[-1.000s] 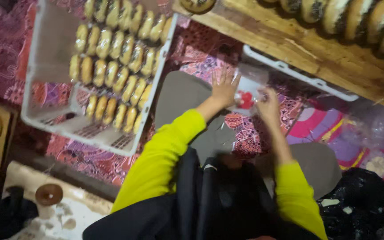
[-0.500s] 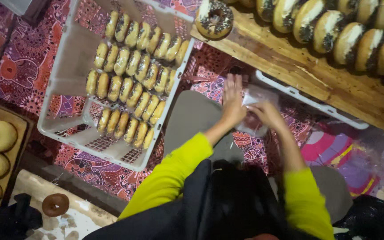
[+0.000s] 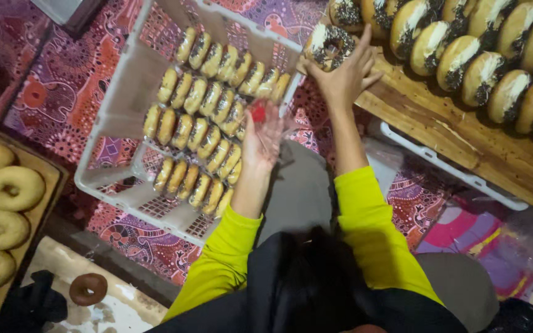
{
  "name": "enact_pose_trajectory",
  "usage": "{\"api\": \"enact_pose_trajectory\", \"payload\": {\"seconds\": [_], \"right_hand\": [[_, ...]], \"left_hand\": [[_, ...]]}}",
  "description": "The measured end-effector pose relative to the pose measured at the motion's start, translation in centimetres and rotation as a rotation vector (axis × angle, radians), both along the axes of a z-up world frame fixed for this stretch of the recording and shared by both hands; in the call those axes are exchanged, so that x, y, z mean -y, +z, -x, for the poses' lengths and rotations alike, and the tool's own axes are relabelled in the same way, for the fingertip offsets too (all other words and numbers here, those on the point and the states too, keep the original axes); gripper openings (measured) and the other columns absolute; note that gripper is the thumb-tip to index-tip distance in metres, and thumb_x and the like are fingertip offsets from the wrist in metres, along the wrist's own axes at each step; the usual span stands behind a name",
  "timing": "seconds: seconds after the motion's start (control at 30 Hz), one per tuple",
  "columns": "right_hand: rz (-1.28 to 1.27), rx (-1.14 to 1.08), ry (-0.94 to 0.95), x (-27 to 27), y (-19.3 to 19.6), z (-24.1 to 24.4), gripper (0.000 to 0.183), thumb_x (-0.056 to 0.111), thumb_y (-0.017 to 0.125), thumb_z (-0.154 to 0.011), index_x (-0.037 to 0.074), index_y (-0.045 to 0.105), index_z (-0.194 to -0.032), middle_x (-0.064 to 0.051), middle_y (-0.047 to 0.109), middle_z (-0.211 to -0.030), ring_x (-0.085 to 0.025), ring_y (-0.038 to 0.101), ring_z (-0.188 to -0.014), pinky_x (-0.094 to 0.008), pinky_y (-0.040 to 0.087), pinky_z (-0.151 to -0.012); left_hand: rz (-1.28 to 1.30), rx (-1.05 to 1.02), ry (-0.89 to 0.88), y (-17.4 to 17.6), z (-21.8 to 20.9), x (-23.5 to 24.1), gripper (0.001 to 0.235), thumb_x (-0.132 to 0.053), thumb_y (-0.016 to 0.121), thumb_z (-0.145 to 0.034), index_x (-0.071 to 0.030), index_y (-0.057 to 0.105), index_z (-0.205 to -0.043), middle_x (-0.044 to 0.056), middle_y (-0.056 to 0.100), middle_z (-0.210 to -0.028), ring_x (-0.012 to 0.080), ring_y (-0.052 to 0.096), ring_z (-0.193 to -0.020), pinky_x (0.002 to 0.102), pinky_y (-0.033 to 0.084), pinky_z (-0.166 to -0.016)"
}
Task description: The person sits on the floor and repeatedly picks up pastries from a wooden board, places them into small plastic bags, and arranges the packaged pastries in a white plastic crate. The person handles the pastries one at a time throughout the episode.
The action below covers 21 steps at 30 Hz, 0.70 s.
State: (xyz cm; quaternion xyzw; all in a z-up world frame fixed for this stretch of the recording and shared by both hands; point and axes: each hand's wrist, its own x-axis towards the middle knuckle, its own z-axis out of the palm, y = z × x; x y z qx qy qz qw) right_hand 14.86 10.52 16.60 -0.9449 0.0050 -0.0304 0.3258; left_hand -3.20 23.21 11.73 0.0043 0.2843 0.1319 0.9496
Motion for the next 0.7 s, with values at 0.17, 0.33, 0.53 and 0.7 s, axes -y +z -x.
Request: {"api": "enact_pose_trajectory", "payload": {"seconds": [0.17,0.33,0.53,0.7], "right_hand": [[-0.104,0.001,0.22,14.5,-0.7,2.9,0.128,0.044,0.099,-0.07,0.02,0.02,-0.167,-0.016,0.034,-0.172,-0.038,0.03,-0.159,-0.06,0.011,-0.127],[-0.332,0.155,0.042,24.6,-2.9,9.0,0.101,0.029,0.09,-0.096,0.009,0.024,-0.169,-0.018,0.028,-0.176,-0.033,0.029,-0.165,-0.047,0.023,-0.138],[0.045,0.319,-0.052,18.7,-2.9,6.6,0.151,0.04,0.107,-0.064,0.015,-0.004,-0.162,-0.022,0.043,-0.157,-0.038,0.045,-0.144,-0.07,0.004,-0.116],[-0.571,0.094,0.141,19.5,2.7,11.3,0.14,0.008,0.094,-0.075,0.022,-0.008,-0.171,-0.016,0.056,-0.151,-0.03,0.062,-0.134,-0.05,0.054,-0.112]], "left_hand": [[0.101,0.421,-0.27,-2.7,4.2,-2.2,0.052,-0.051,0.057,-0.101,-0.009,0.061,-0.132,0.012,0.064,-0.13,0.0279,0.068,-0.11,0.046,0.055,-0.092],[0.041,-0.026,-0.115,-6.1,5.2,-0.2,0.042,-0.045,0.058,-0.107,-0.011,0.063,-0.132,0.004,0.069,-0.131,0.0188,0.065,-0.125,0.037,0.052,-0.11],[0.021,0.284,-0.247,-1.5,1.3,7.6,0.056,-0.052,0.052,-0.1,-0.009,0.058,-0.135,0.005,0.067,-0.129,0.024,0.066,-0.121,0.043,0.052,-0.092],[-0.011,0.009,-0.214,-1.8,-1.8,10.5,0.053,-0.052,0.043,-0.103,-0.015,0.043,-0.141,0.007,0.064,-0.136,0.0244,0.061,-0.128,0.041,0.048,-0.112]]}}
